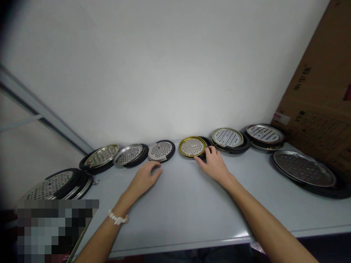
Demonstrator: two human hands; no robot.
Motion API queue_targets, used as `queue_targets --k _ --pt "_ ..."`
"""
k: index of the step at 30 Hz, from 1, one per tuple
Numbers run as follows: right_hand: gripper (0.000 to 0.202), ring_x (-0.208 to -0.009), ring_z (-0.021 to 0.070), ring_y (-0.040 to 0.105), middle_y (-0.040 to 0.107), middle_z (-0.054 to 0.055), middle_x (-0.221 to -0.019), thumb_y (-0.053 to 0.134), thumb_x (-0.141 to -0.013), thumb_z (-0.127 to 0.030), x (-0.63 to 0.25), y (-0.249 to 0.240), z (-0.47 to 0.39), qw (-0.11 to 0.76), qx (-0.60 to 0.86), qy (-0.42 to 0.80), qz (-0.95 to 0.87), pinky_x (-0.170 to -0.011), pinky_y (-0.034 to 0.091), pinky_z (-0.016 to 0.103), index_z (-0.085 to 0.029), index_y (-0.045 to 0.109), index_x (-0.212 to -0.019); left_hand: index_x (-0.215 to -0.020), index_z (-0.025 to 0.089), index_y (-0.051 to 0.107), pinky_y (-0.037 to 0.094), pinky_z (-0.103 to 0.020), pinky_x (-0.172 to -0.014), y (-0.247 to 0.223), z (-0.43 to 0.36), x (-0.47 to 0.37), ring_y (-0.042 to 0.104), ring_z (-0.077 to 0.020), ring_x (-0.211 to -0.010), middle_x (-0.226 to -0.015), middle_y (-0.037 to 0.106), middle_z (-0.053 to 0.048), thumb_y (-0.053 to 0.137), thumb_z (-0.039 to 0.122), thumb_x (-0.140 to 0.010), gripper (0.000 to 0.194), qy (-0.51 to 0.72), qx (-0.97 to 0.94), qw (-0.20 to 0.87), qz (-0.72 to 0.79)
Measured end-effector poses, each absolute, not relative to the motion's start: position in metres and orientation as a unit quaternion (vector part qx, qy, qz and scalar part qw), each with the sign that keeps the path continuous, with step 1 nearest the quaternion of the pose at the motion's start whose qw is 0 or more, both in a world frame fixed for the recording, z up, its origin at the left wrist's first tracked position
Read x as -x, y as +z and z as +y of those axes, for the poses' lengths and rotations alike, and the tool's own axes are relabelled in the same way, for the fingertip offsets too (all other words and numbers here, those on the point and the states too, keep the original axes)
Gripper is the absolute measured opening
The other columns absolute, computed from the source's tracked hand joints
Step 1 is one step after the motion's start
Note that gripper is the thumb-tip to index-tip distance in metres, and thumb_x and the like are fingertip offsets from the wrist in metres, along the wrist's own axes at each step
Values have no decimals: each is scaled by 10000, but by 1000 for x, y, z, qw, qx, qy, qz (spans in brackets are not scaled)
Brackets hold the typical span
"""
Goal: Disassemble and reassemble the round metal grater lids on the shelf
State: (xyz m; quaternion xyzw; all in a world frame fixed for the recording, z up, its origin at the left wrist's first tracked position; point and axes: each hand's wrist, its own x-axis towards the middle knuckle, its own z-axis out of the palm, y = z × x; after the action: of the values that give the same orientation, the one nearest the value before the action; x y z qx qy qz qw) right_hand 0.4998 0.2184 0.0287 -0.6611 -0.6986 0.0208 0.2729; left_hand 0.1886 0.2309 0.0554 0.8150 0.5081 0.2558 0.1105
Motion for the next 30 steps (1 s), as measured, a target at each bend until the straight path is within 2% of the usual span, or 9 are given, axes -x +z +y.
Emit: queue_targets --k 3,9,16,19,23,26,30 --pt "408 -1070 325 591 564 179 -1172 439 -985 -533 -498 31 218 280 666 19 -691 -978 448 472 -163 609 -1015 -1038 159 687 502 -453 -974 54 233 -187 679 -281 -1031 -1090 738 -134 588 237 -892 193 264 -806 103 519" --pt "381 -998 310 609 602 170 -1080 403 -1014 -456 -496 35 217 281 665 10 -692 -956 451 474 -173 625 -886 -990 173 689 532 -402 -894 62 228 -192 701 -262 -947 -1030 752 -108 533 274 -932 194 260 -813 125 506" --pt "386 -853 209 639 657 111 -975 447 -1009 -358 -486 47 209 301 590 119 -739 -850 480 338 -198 608 -697 -1171 165 638 547 -353 -792 63 222 -204 717 -229 -831 -914 766 -88 543 321 -933 300 262 -798 228 493" --pt "304 -868 196 631 654 89 -958 466 -997 -302 -479 50 204 301 543 146 -771 -851 473 319 -194 620 -758 -1222 154 613 546 -342 -772 60 222 -204 712 -217 -808 -908 764 -87 544 324 -928 346 269 -785 260 494" --pt "175 -892 204 607 629 79 -951 430 -965 -173 -474 46 203 313 526 146 -777 -841 481 327 -189 600 -928 -1202 137 634 534 -316 -714 56 224 -203 688 -198 -729 -832 743 -72 537 246 -896 339 258 -784 268 497" --pt "242 -958 203 599 625 88 -1032 403 -895 -67 -474 41 205 325 511 149 -782 -879 489 330 -192 593 -980 -1129 139 672 522 -296 -690 56 224 -203 673 -183 -697 -803 728 -60 526 194 -867 305 256 -788 263 495" --pt "322 -1078 225 587 636 108 -1123 427 -821 -29 -479 35 210 322 507 127 -789 -970 483 369 -182 630 -1019 -1105 141 684 507 -285 -669 59 223 -203 662 -179 -668 -752 716 -43 515 154 -844 311 242 -792 253 500"
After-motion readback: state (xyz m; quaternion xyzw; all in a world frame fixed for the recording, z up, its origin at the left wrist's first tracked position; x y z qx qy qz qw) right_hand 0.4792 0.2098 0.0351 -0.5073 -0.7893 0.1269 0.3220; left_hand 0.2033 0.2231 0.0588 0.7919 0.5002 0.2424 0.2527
